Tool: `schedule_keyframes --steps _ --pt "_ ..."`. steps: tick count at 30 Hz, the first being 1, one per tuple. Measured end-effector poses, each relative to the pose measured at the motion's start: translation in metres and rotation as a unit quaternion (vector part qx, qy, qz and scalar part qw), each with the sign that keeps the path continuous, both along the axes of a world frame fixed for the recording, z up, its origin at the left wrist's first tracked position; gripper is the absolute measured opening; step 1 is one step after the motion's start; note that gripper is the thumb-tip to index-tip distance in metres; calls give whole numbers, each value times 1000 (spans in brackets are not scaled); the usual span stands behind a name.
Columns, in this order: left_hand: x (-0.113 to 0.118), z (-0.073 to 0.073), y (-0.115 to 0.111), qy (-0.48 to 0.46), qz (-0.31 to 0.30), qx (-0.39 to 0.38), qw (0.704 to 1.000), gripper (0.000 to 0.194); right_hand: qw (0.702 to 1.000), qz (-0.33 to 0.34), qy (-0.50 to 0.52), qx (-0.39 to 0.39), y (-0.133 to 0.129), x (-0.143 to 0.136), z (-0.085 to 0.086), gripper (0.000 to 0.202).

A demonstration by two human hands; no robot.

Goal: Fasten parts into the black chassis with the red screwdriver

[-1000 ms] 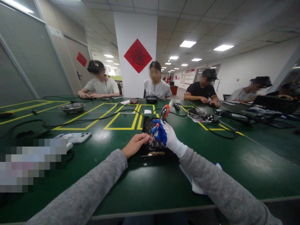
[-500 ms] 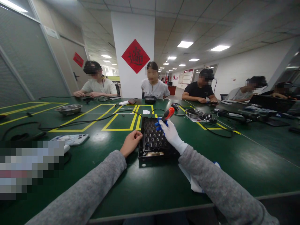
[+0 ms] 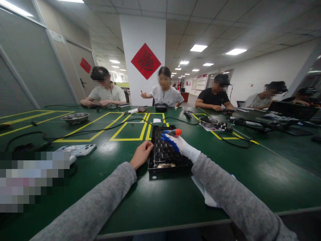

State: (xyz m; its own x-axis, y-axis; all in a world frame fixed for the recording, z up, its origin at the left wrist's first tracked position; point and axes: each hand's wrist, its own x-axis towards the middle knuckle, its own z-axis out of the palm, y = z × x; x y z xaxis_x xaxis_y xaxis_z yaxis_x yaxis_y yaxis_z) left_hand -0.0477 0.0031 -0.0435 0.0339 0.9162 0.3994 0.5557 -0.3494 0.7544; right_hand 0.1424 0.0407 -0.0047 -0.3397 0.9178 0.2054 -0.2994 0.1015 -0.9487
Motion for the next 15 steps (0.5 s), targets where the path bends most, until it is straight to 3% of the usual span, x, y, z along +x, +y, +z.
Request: schedule_keyframes --steps 9,15 --pt "2 3 -4 20 -11 0 1000 23 999 -3 -39 23 -2 4 -4 32" --pt "1 5 -4 18 2 15 1000 23 999 -46 18 16 3 6 0 33"
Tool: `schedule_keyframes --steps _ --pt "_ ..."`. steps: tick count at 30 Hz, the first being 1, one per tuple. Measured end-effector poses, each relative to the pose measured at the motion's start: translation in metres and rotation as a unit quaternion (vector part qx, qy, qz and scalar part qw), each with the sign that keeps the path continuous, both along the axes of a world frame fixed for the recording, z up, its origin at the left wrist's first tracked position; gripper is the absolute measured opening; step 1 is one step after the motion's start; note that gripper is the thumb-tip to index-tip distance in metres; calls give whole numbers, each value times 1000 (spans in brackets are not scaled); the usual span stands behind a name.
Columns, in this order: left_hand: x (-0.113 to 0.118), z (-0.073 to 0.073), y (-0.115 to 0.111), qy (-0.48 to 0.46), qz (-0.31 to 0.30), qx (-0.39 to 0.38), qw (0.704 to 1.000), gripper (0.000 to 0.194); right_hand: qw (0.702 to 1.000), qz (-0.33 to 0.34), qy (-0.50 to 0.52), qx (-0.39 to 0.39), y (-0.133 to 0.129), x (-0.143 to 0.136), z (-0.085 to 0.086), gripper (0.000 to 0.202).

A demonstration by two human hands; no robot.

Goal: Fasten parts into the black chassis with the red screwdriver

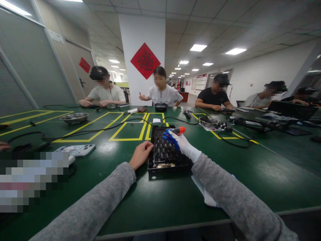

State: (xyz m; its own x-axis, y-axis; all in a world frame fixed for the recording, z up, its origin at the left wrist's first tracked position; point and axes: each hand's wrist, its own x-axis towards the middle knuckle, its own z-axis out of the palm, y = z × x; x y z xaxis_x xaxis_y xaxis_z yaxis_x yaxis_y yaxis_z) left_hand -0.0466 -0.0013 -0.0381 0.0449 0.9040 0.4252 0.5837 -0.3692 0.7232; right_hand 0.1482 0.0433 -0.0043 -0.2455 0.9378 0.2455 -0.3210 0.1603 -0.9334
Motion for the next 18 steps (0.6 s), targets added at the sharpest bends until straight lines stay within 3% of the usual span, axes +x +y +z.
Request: schedule_keyframes --steps 5,10,18 --pt "-1 3 0 27 27 0 999 25 998 -32 53 -10 -7 2 10 28" --pt "0 5 1 17 43 4 999 31 995 -20 97 -5 -16 0 18 24" --pt "1 5 0 -5 22 14 1000 32 994 -1 107 2 -19 -2 17 24"
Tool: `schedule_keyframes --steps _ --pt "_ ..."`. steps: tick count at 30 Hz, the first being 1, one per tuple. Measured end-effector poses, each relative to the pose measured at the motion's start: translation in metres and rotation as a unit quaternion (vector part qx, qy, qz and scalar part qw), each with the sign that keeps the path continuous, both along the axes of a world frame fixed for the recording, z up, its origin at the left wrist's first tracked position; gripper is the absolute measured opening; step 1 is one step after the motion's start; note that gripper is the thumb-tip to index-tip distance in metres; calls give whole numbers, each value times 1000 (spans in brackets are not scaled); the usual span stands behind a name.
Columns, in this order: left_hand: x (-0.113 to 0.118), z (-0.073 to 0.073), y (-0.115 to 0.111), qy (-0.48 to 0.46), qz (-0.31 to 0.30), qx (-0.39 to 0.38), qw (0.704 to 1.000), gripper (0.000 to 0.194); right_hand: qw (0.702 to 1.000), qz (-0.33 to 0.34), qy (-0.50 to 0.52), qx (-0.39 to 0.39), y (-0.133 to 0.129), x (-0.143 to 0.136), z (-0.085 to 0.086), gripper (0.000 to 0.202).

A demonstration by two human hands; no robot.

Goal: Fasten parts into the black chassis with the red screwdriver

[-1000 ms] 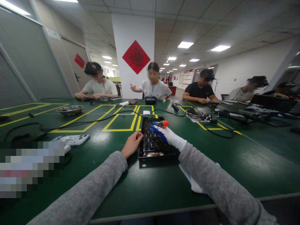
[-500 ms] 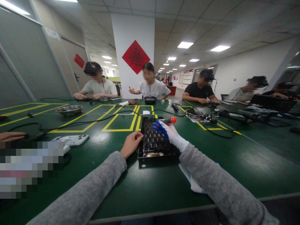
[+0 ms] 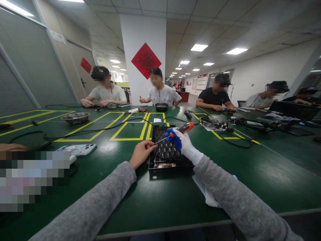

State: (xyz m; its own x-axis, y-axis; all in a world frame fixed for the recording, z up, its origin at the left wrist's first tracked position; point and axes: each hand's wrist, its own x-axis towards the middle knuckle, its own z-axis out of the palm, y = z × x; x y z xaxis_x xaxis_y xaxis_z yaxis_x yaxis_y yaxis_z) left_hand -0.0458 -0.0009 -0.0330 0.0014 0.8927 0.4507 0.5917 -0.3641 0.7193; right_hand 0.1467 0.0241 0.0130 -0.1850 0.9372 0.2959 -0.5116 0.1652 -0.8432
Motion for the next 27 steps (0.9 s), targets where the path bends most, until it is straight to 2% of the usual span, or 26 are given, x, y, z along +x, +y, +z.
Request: schedule_keyframes --steps 4,8,11,16,19,27 --pt "0 0 0 6 -3 16 1000 28 999 0 34 -23 -1 -1 3 29" --pt "0 -2 0 -30 -28 19 999 24 997 6 71 -21 -3 -5 4 33" --pt "-2 -3 1 -42 -32 29 998 22 999 -16 35 8 -7 -8 2 36" --pt "-2 -2 1 -58 -41 41 997 20 986 -115 -74 91 -19 -12 1 39" --pt "-1 -1 -1 -53 -45 45 997 18 979 -125 -106 124 -27 -13 2 40" --pt "1 2 -4 -38 -40 43 998 18 967 -132 -158 149 -30 -12 2 38"
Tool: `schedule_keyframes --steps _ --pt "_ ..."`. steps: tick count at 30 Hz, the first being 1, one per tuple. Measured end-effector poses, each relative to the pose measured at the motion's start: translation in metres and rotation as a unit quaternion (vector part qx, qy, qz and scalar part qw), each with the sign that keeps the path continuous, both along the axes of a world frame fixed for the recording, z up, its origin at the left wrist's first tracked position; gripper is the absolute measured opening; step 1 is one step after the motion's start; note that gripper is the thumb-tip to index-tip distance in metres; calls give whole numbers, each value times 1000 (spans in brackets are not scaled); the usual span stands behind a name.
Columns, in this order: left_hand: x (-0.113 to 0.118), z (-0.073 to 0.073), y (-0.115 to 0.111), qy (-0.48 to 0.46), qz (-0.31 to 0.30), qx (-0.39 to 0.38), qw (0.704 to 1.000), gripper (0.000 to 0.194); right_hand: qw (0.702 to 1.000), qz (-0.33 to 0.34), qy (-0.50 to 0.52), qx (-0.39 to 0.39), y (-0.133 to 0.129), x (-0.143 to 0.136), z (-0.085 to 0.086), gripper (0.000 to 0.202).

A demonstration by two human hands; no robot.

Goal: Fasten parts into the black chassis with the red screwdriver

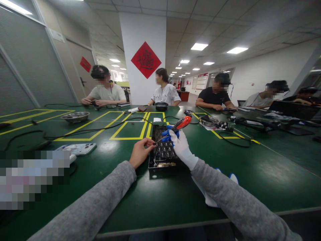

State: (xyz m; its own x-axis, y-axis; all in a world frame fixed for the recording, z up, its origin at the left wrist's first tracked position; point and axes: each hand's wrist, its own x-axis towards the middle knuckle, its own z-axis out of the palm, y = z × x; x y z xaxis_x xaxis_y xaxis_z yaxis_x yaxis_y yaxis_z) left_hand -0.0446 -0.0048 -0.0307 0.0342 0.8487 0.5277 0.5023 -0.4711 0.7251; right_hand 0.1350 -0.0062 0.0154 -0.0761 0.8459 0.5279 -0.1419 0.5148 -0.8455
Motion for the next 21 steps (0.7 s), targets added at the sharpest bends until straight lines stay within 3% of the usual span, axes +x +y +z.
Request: schedule_keyframes --steps 16,21 --pt "1 1 -1 -12 -7 -5 1000 20 1000 10 24 3 -3 -1 0 35" --pt "2 2 -2 14 -5 2 1000 19 999 -7 -17 34 -6 0 -1 34"
